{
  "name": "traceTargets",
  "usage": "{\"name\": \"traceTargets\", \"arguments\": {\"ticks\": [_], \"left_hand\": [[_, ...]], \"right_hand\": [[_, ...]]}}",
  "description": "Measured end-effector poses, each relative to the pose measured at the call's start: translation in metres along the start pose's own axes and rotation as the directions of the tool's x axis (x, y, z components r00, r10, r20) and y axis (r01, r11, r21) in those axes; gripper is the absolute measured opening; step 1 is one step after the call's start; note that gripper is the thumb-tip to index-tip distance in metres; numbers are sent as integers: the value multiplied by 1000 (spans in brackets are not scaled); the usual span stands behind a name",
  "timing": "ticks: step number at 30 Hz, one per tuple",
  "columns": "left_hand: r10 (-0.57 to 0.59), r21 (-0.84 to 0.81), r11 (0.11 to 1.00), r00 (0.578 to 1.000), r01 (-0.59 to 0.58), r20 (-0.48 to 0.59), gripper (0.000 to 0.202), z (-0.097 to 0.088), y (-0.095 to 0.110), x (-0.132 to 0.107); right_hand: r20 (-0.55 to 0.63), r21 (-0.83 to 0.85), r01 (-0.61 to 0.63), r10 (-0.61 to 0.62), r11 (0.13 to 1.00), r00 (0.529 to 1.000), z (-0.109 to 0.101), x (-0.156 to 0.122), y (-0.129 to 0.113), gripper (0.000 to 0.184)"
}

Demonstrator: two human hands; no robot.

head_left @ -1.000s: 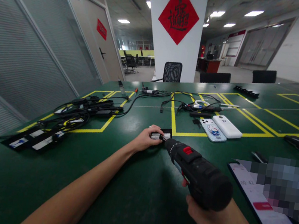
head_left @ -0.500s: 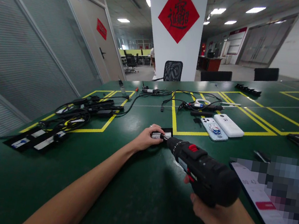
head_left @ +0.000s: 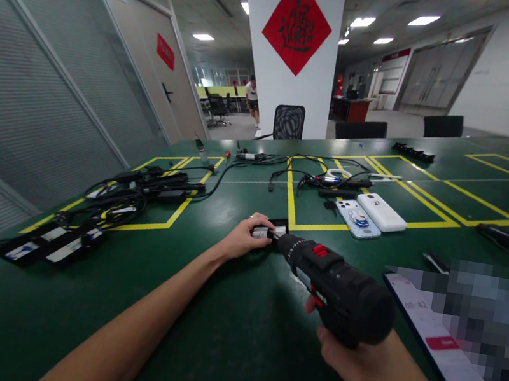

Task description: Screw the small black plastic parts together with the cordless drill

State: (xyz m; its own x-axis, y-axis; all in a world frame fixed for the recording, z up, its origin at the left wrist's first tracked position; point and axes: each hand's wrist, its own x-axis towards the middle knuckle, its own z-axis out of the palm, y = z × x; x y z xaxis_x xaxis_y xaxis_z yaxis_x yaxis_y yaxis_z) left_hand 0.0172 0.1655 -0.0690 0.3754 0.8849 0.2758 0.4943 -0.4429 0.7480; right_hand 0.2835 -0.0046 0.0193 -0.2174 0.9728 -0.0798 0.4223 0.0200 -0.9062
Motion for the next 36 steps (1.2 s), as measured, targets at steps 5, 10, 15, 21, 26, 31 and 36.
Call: {"name": "traceTargets", "arguments": {"ticks": [5, 10, 15, 21, 26, 31, 36], "left_hand": [[-10, 8, 1000, 1000, 10, 0, 27, 0, -1, 1], [-4, -9, 1000, 1000, 4, 6, 26, 0, -2, 2], [1, -16, 1000, 1000, -1, 5, 26, 0, -1, 1], [-6, -3, 1000, 1000, 6, 7, 26, -1, 0, 1], [-2, -10, 1000, 1000, 2, 16, 26, -1, -1, 1], [8, -10, 1000, 1000, -8, 6, 25, 0, -2, 1], [5, -27, 1000, 1000, -5, 8, 25, 0, -3, 1]], "right_hand": [[72, -8, 22, -21, 1000, 997, -3, 1, 0, 20], [15, -19, 43, -43, 999, 999, 1, 1, 2, 19], [27, -14, 34, -33, 999, 999, 3, 1, 3, 24], [36, -26, 34, -33, 999, 999, 1, 0, 2, 27], [52, -39, 32, -30, 999, 998, 0, 0, 1, 24], [68, -45, 36, -33, 998, 997, 0, 1, 2, 18], [95, -44, -18, 22, 999, 995, -1, 1, 3, 16]]}}
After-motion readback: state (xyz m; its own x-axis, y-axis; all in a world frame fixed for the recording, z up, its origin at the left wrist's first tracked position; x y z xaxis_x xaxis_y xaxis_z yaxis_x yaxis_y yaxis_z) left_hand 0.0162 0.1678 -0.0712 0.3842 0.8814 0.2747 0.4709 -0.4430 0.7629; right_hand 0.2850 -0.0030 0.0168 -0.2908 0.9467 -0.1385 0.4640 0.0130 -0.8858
